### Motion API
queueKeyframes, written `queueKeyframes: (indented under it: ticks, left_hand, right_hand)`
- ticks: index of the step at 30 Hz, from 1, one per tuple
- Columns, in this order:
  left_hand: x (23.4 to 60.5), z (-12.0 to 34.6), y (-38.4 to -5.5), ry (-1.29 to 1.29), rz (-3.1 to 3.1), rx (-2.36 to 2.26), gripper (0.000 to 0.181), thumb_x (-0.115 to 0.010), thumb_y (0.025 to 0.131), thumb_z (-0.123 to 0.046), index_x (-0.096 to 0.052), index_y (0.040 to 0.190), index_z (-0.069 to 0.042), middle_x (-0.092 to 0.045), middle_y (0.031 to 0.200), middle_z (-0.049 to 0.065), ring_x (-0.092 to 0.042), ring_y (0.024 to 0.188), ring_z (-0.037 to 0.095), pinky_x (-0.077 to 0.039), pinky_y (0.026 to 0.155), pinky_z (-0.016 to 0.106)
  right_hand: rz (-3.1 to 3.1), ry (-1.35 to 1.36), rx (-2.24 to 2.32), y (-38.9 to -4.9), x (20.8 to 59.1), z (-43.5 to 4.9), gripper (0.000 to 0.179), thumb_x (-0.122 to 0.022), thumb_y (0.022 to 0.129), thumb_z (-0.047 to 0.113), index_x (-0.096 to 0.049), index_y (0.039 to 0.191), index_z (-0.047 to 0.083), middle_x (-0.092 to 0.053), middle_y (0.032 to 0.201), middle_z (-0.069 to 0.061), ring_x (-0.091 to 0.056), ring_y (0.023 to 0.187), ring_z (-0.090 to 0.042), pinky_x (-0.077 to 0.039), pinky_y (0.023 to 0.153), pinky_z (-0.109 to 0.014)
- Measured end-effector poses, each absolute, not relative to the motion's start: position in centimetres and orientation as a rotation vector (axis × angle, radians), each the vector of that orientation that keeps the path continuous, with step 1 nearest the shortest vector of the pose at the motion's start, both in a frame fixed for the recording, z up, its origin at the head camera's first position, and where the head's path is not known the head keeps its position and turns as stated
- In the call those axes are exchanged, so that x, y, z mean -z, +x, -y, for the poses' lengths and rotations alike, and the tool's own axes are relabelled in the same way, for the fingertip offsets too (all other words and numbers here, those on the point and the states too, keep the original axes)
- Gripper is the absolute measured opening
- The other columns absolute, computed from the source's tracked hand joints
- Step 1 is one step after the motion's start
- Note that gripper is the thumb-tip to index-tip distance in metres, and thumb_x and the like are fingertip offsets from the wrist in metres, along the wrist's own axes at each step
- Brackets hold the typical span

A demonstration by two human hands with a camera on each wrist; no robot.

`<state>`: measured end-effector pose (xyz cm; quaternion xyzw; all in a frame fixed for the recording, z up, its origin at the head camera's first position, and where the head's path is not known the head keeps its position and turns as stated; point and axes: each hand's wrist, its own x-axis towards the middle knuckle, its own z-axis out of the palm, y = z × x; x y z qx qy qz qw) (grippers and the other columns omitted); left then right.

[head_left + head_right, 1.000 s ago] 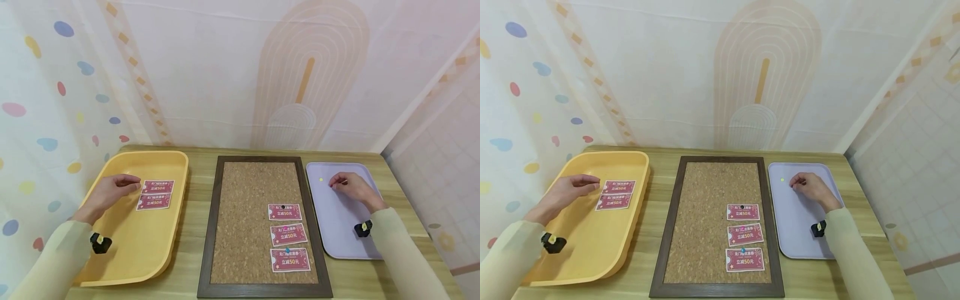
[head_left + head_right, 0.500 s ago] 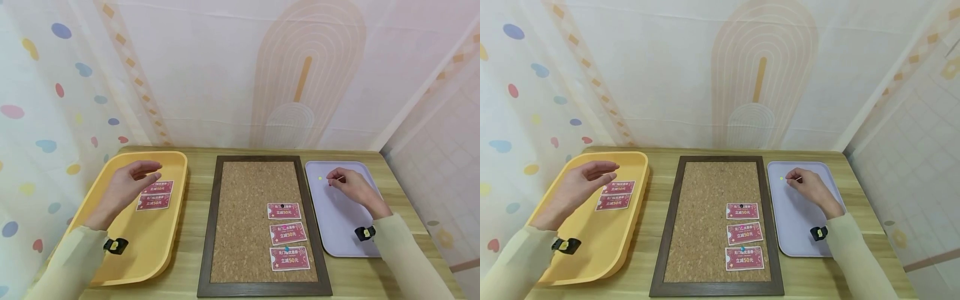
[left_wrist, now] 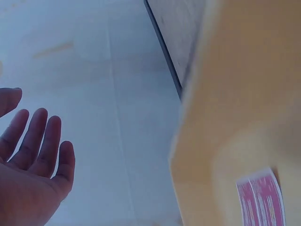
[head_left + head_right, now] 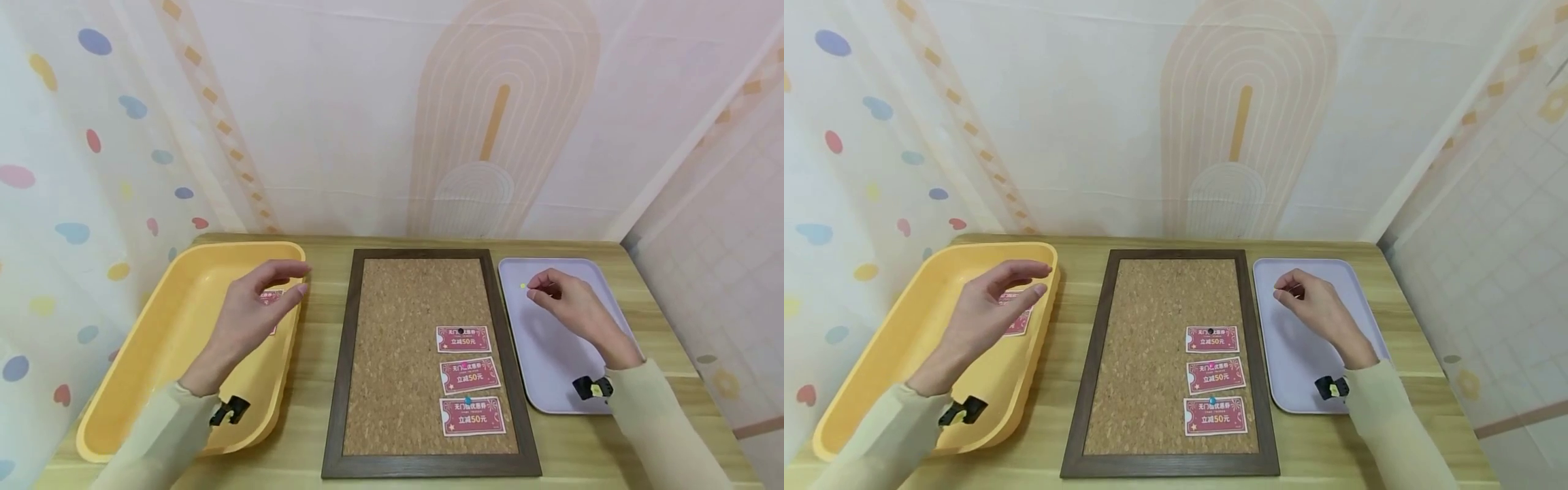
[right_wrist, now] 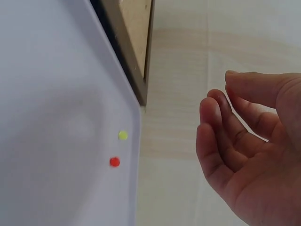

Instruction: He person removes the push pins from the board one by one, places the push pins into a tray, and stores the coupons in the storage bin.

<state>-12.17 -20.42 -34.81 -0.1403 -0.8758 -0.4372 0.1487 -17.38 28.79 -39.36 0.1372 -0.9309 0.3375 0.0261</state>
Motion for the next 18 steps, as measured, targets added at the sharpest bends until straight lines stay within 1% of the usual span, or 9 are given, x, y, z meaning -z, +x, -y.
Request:
queueKeyframes:
  ticks: [2, 4, 8, 10, 14, 16, 18]
  left_hand:
    - [34.9, 19.4, -12.0, -0.449, 2.492, 1.286, 0.026, -0.073, 0.097, -0.010, -0.072, 0.123, -0.009, -0.073, 0.119, 0.005, -0.063, 0.108, 0.011, -0.047, 0.093, 0.015]
    - [35.0, 18.4, -11.9, -0.498, 2.467, 1.313, 0.028, -0.074, 0.095, -0.006, -0.071, 0.123, -0.007, -0.073, 0.118, 0.006, -0.064, 0.108, 0.013, -0.045, 0.096, 0.017]
    - [35.2, 16.5, -11.8, -0.555, 2.452, 1.375, 0.033, -0.077, 0.092, -0.003, -0.069, 0.124, -0.004, -0.070, 0.120, 0.007, -0.064, 0.110, 0.017, -0.048, 0.098, 0.022]
    - [35.4, 15.7, -11.7, -0.559, 2.460, 1.404, 0.035, -0.078, 0.092, -0.003, -0.068, 0.125, -0.004, -0.070, 0.122, 0.007, -0.064, 0.112, 0.019, -0.049, 0.099, 0.027]
    - [35.9, 14.1, -11.7, -0.567, 2.488, 1.447, 0.038, -0.078, 0.092, -0.004, -0.067, 0.128, -0.006, -0.068, 0.125, 0.010, -0.063, 0.114, 0.023, -0.050, 0.102, 0.042]
    - [36.1, 13.3, -11.8, -0.574, 2.505, 1.462, 0.038, -0.077, 0.092, -0.006, -0.066, 0.129, -0.006, -0.067, 0.125, 0.011, -0.063, 0.113, 0.024, -0.050, 0.102, 0.047]
    - [36.3, 12.5, -11.9, -0.598, 2.513, 1.477, 0.039, -0.078, 0.092, -0.006, -0.065, 0.129, -0.004, -0.067, 0.124, 0.011, -0.064, 0.113, 0.027, -0.051, 0.101, 0.050]
  right_hand:
    - [2.862, 0.428, -1.053, -17.0, 39.2, -28.5, 0.011, -0.070, 0.098, 0.008, -0.068, 0.106, 0.001, -0.068, 0.091, -0.008, -0.056, 0.080, -0.022, -0.047, 0.066, -0.027]
    - [2.844, 0.430, -1.065, -16.7, 39.2, -28.2, 0.011, -0.070, 0.097, 0.008, -0.068, 0.105, 0.001, -0.069, 0.092, -0.009, -0.058, 0.081, -0.022, -0.048, 0.067, -0.026]
    - [2.804, 0.441, -1.087, -16.1, 39.2, -27.5, 0.009, -0.070, 0.097, 0.007, -0.068, 0.104, 0.002, -0.070, 0.093, -0.009, -0.061, 0.084, -0.023, -0.050, 0.070, -0.025]
    - [2.785, 0.454, -1.100, -15.9, 39.2, -27.1, 0.009, -0.070, 0.097, 0.008, -0.068, 0.104, 0.002, -0.071, 0.094, -0.008, -0.063, 0.085, -0.022, -0.051, 0.072, -0.025]
    - [2.765, 0.484, -1.111, -15.6, 39.4, -26.3, 0.008, -0.070, 0.097, 0.007, -0.069, 0.104, 0.003, -0.071, 0.094, -0.007, -0.064, 0.086, -0.021, -0.052, 0.074, -0.026]
    - [2.758, 0.505, -1.117, -15.4, 39.5, -25.9, 0.008, -0.070, 0.097, 0.007, -0.069, 0.104, 0.003, -0.071, 0.094, -0.006, -0.065, 0.087, -0.021, -0.052, 0.076, -0.028]
    - [2.758, 0.518, -1.132, -15.3, 39.7, -25.5, 0.008, -0.071, 0.097, 0.008, -0.070, 0.104, 0.004, -0.072, 0.094, -0.005, -0.065, 0.088, -0.021, -0.053, 0.078, -0.030]
